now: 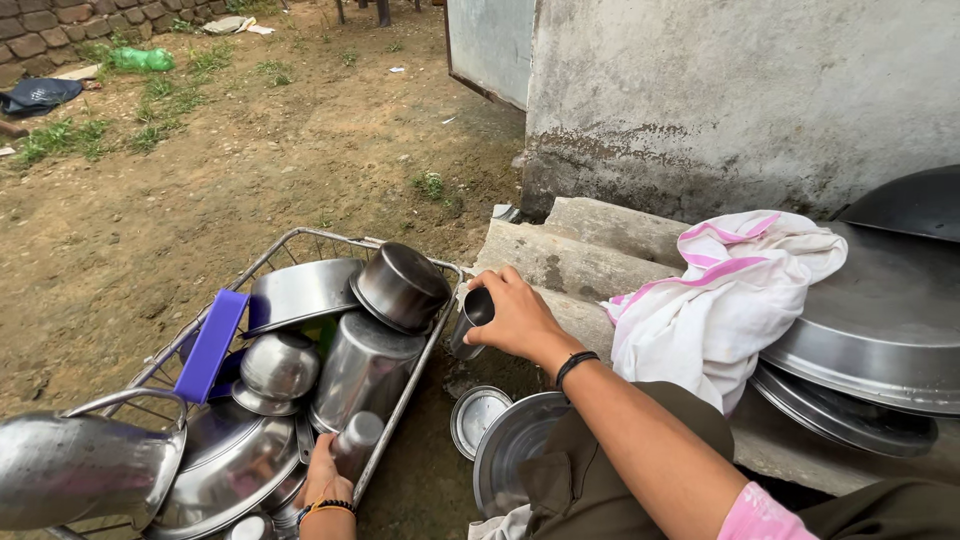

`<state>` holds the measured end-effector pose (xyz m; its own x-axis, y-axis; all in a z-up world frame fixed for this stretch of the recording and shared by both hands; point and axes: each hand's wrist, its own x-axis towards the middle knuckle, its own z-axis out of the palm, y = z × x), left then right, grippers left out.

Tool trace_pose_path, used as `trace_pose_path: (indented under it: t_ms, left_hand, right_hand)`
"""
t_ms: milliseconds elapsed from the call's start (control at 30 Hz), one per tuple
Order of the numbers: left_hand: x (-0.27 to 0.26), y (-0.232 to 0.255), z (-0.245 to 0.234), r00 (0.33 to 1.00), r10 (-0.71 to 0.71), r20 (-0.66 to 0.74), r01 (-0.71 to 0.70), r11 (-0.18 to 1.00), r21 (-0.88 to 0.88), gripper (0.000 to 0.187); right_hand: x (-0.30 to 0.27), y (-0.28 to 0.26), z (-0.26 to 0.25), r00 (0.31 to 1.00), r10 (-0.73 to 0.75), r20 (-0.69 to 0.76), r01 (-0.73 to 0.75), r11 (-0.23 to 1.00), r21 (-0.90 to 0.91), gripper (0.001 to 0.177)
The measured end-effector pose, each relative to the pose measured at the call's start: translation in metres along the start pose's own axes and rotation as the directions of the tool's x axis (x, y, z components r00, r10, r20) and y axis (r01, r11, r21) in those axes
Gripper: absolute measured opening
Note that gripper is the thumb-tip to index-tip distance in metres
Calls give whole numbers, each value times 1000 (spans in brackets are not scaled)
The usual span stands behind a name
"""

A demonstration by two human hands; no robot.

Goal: The person wipes and dries a metal cup and several small metal plates with a white cloth, then organizes them along with other dishes near a washing area.

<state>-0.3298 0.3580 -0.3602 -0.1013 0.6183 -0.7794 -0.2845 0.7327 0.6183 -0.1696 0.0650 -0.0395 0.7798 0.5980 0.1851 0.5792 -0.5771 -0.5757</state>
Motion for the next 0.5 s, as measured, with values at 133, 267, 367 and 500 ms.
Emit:
trace_pose_path:
  t_ms: [133,267,367,500]
  left_hand:
    - [9,-1,4,976,-54,212,28,992,124,62]
    - [-21,5,16,974,74,214,-76,997,3,43]
    - [-98,11,17,928,362,83,-371,912,173,31]
    - [-182,10,6,637,711,298,-759,513,401,21]
  right_hand:
    - [3,-1,1,1000,11,5,-11,1000,2,71]
    - [3,-4,3,1000,-27,2,27,1000,-1,71]
    - [4,-4,4,1000,-15,9,15,1000,-13,70]
    - [1,-5,3,1000,0,-10,1,1000,25,70]
